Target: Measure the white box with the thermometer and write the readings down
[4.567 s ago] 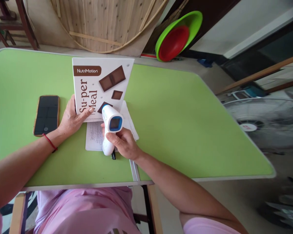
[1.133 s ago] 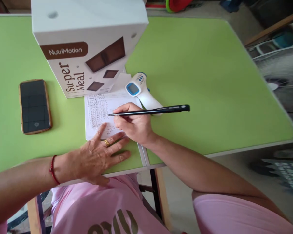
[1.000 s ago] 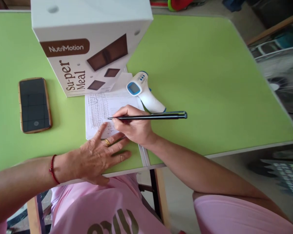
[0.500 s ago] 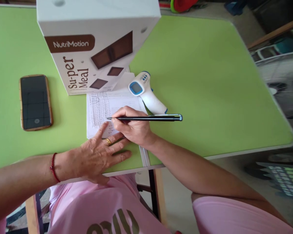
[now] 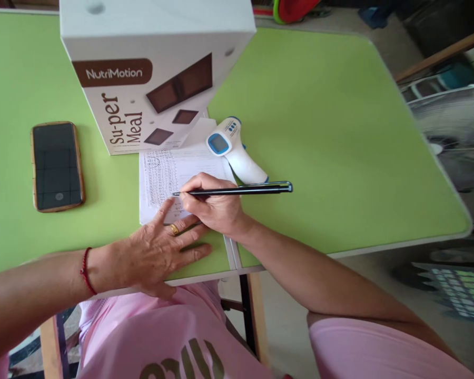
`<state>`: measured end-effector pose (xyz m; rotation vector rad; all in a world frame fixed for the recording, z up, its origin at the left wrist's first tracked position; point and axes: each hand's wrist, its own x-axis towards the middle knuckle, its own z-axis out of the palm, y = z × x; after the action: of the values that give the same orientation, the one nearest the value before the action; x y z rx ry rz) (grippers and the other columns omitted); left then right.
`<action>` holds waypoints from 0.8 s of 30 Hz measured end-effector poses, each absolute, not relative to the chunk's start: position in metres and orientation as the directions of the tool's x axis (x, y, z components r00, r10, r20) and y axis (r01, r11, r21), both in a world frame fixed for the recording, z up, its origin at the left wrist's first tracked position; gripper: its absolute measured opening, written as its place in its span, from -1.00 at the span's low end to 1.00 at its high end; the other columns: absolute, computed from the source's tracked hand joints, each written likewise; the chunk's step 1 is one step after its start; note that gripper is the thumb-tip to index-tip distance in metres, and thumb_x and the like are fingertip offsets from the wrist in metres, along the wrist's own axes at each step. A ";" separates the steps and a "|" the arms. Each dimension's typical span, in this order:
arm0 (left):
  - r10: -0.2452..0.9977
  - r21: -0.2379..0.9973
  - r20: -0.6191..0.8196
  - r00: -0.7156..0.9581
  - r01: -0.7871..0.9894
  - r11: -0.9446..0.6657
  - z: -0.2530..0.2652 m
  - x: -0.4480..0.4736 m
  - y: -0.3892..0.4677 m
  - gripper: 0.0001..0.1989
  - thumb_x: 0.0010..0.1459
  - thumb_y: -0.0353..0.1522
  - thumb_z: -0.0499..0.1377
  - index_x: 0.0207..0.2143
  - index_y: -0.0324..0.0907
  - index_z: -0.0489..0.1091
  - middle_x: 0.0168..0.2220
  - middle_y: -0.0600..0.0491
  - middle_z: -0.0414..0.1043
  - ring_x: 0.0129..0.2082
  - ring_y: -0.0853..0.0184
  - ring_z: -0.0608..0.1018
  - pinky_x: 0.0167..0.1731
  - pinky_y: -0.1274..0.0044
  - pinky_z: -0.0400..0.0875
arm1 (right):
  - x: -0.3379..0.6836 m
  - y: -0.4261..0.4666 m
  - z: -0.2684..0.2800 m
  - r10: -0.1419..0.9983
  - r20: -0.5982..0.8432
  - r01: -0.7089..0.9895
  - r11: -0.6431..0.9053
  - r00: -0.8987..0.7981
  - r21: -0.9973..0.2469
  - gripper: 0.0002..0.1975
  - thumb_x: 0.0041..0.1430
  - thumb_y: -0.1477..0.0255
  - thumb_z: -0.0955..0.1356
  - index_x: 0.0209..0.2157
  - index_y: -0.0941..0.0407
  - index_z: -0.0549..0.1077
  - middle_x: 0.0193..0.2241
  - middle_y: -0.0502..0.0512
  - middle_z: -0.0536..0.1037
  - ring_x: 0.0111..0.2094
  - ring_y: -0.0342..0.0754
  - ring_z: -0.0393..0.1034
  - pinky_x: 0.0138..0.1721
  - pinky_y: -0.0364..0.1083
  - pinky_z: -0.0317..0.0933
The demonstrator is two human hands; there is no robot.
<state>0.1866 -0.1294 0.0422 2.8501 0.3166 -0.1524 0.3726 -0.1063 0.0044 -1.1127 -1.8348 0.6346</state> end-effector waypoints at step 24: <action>0.214 0.243 -0.125 0.969 0.239 -0.940 0.040 0.187 -0.130 -0.12 0.06 0.15 0.21 0.34 -0.03 0.20 0.41 -0.09 0.09 0.43 -0.04 0.09 0.36 -0.05 -0.15 | 0.372 -0.105 0.005 0.869 0.455 0.417 0.493 -0.195 -0.764 -0.85 0.15 0.53 0.36 -0.48 0.08 0.37 -0.59 -0.13 0.45 -0.58 -0.25 0.28 -0.52 -0.22 0.22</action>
<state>0.1869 -0.1296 0.0403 2.8593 0.3347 -0.1408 0.3722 -0.1046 0.0050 -1.0810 -1.8042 0.6074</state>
